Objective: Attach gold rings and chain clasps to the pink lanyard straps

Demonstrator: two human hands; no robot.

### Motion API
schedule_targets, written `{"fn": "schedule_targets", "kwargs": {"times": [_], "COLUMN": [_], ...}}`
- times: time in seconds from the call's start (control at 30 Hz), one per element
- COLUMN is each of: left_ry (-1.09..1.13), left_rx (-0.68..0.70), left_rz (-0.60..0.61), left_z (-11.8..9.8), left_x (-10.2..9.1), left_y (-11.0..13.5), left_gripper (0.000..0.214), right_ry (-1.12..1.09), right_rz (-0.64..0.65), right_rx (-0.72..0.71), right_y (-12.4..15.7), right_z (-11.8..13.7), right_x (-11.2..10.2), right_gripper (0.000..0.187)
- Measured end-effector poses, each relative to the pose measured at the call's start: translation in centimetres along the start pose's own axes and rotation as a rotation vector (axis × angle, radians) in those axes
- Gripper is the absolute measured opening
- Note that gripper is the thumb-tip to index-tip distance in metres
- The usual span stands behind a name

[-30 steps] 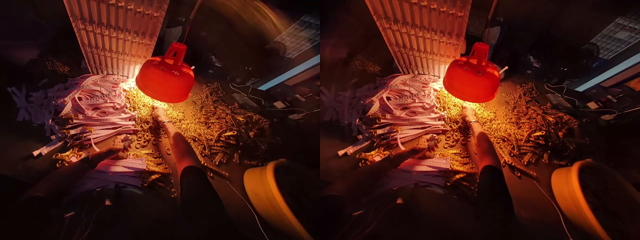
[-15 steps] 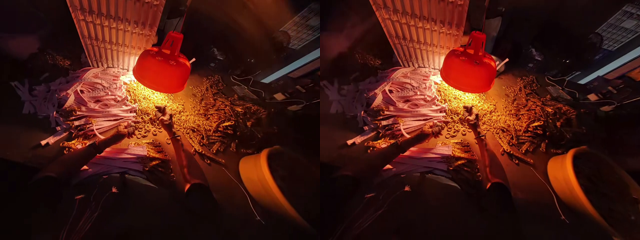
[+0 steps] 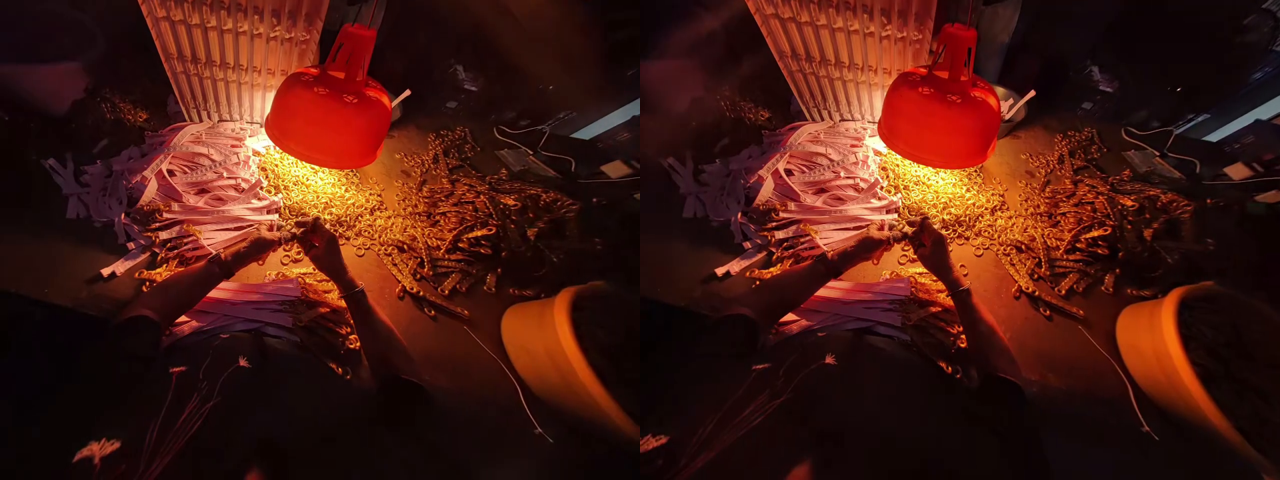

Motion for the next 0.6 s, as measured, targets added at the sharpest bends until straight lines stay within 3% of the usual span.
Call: {"fn": "schedule_targets", "kwargs": {"times": [0.1, 0.27, 0.33, 0.47, 0.6], "left_ry": [0.072, 0.003, -0.078, -0.260, -0.365], "left_rx": [0.004, 0.050, 0.110, 0.203, 0.121], "left_rz": [-0.015, -0.064, -0.054, 0.019, -0.026], "left_z": [0.5, -1.0, -2.1, -3.6, -2.8], "left_x": [-0.5, -0.6, -0.5, 0.0, -0.7], "left_y": [-0.1, 0.5, 0.8, 1.4, 1.9], "left_gripper": [0.030, 0.019, 0.015, 0.023, 0.021], "right_ry": [-0.205, -0.523, -0.569, -0.535, -0.308], "right_rz": [0.008, 0.311, 0.325, 0.216, 0.123], "right_rx": [0.137, 0.373, 0.407, 0.349, 0.188], "right_y": [-0.1, 0.6, 0.9, 0.8, 0.7], "right_z": [-1.6, -3.5, -3.5, -3.0, -1.9], "right_x": [0.3, 4.6, 5.5, 5.3, 3.9], "right_gripper": [0.045, 0.043, 0.038, 0.042, 0.039]}}
Point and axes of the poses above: each hand's wrist, its own y-axis away from the middle knuckle, its own x-axis out of the palm, z = x × y, the point moved 10 cm from there along -y, towards the middle knuckle, and after that the axes turned 8 degrees about y, right-handed, at the moved point
